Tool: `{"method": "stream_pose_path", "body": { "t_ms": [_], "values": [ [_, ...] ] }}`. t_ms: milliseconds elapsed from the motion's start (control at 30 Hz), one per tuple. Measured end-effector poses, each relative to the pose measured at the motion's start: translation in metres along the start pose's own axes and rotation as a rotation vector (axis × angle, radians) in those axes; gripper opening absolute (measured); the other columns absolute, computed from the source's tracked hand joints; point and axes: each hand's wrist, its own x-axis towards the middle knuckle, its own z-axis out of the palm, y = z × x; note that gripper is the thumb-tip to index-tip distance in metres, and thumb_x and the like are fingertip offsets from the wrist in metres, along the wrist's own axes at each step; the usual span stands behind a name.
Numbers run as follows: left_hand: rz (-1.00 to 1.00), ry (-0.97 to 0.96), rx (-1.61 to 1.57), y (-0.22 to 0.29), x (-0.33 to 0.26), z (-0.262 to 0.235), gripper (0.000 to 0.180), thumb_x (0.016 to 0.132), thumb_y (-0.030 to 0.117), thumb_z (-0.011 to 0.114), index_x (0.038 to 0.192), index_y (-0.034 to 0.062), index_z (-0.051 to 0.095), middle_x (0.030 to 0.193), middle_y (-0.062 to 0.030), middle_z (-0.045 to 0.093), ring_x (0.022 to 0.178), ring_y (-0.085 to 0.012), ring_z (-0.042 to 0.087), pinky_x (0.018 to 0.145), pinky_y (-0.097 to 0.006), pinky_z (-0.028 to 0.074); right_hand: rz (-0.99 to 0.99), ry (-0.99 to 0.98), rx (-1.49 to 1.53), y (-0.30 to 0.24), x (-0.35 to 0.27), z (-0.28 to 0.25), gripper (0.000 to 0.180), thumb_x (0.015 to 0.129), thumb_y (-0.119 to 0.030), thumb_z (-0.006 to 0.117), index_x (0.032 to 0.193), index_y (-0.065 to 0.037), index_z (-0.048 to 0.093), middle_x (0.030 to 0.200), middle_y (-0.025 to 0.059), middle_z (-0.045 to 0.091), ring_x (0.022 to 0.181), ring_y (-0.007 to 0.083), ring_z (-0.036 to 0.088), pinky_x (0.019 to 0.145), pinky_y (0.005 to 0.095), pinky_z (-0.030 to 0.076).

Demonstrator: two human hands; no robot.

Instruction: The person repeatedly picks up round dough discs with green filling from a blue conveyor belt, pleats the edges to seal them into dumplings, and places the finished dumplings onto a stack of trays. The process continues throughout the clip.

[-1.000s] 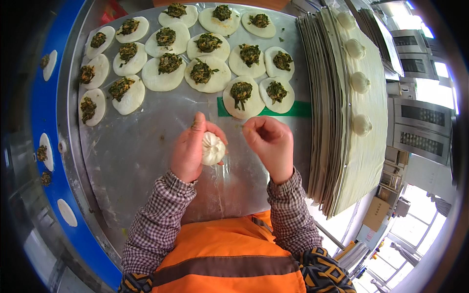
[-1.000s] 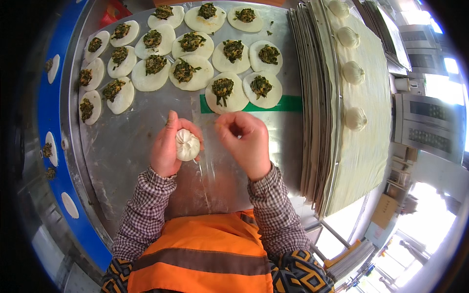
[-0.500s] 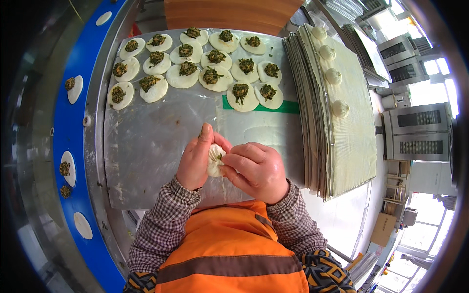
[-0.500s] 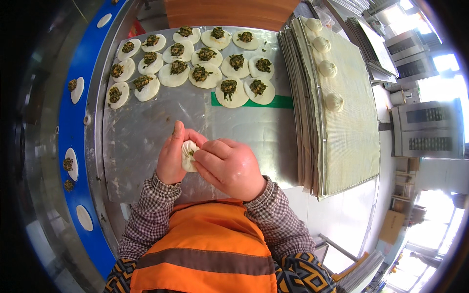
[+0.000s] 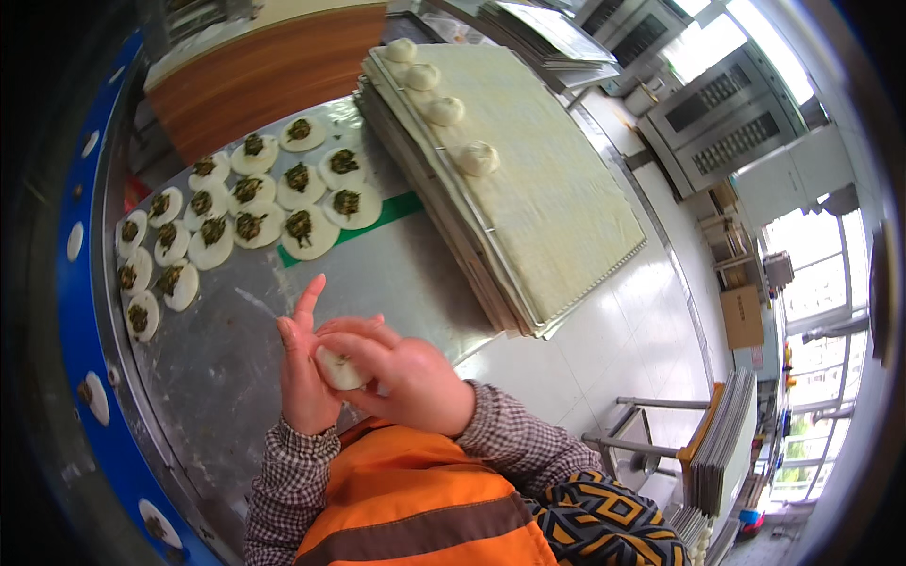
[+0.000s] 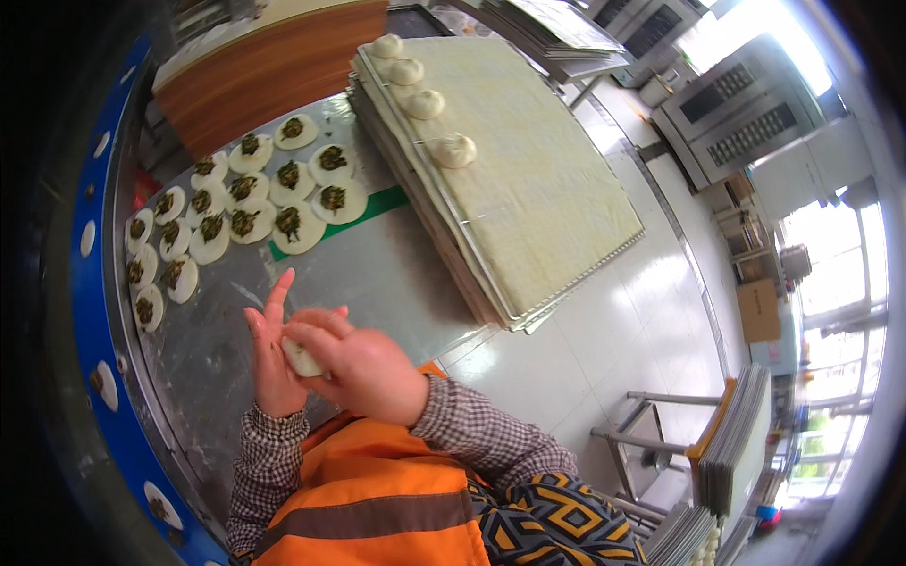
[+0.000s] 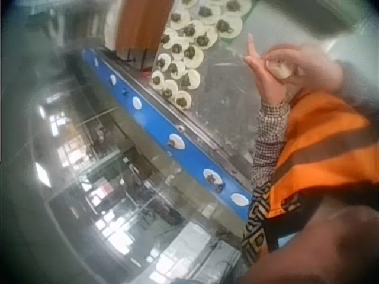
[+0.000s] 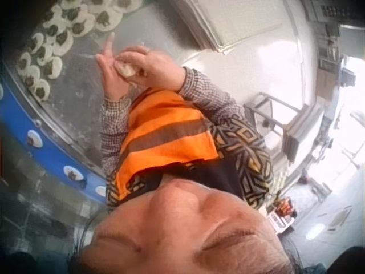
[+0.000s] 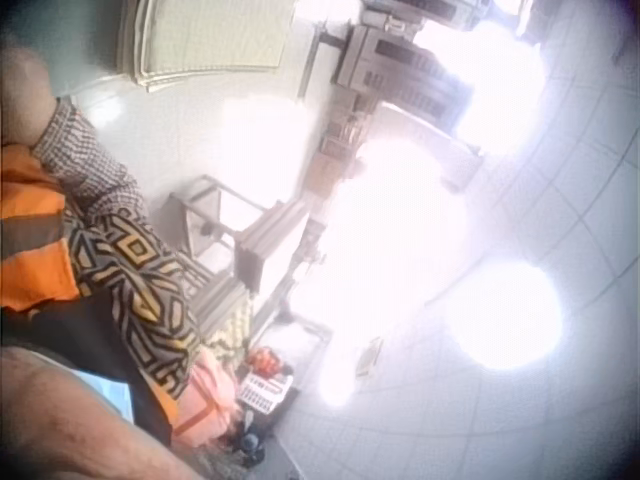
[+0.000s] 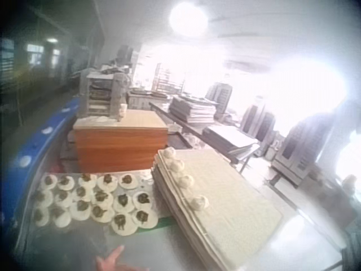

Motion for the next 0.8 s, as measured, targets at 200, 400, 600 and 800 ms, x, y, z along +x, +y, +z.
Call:
{"method": "stream_pose_path", "body": {
  "t_ms": [200,400,600,800],
  "values": [
    [-0.053,0.025,0.180,-0.003,0.010,-0.014,0.074,0.097,0.063,0.024,0.140,0.0048,0.036,0.123,-0.0180,0.057,0.114,-0.0279,0.057,0.094,-0.038,0.047,0.497,0.420,0.066,0.049,-0.033,-0.114,0.045,0.075,-0.003,0.074,0.116,-0.003,0.056,0.101,0.0102,0.064,0.071,0.0151,0.065,0.059,0.0247,0.054],
    [-0.088,0.264,0.217,0.011,-0.030,-0.100,0.070,0.099,0.060,0.024,0.121,0.0003,0.052,0.104,-0.0144,0.065,0.092,-0.0257,0.065,0.081,-0.036,0.052,0.514,0.443,-0.067,0.134,-0.029,-0.152,0.045,0.082,-0.007,0.069,0.124,-0.003,0.054,0.090,0.0090,0.067,0.072,0.0134,0.065,0.065,0.0280,0.054],
    [0.022,0.733,0.565,0.082,-0.088,-0.186,0.044,0.102,0.041,0.040,0.112,0.0020,0.058,0.101,-0.0100,0.065,0.085,-0.0172,0.064,0.068,-0.029,0.052,0.661,0.375,-0.107,0.162,-0.028,-0.148,0.050,0.088,-0.003,0.063,0.135,-0.007,0.046,0.111,0.0085,0.062,0.084,0.0139,0.065,0.070,0.0239,0.053],
    [-0.115,0.915,1.200,0.184,-0.029,-0.286,0.051,0.089,0.023,0.066,0.132,-0.0005,0.051,0.109,-0.0111,0.064,0.091,-0.0143,0.061,0.068,-0.027,0.051,0.566,0.584,-0.497,0.113,-0.018,-0.154,0.058,0.089,-0.006,0.064,0.142,-0.009,0.041,0.142,0.0049,0.049,0.064,0.0049,0.058,0.058,0.0173,0.049]
  ]
}}
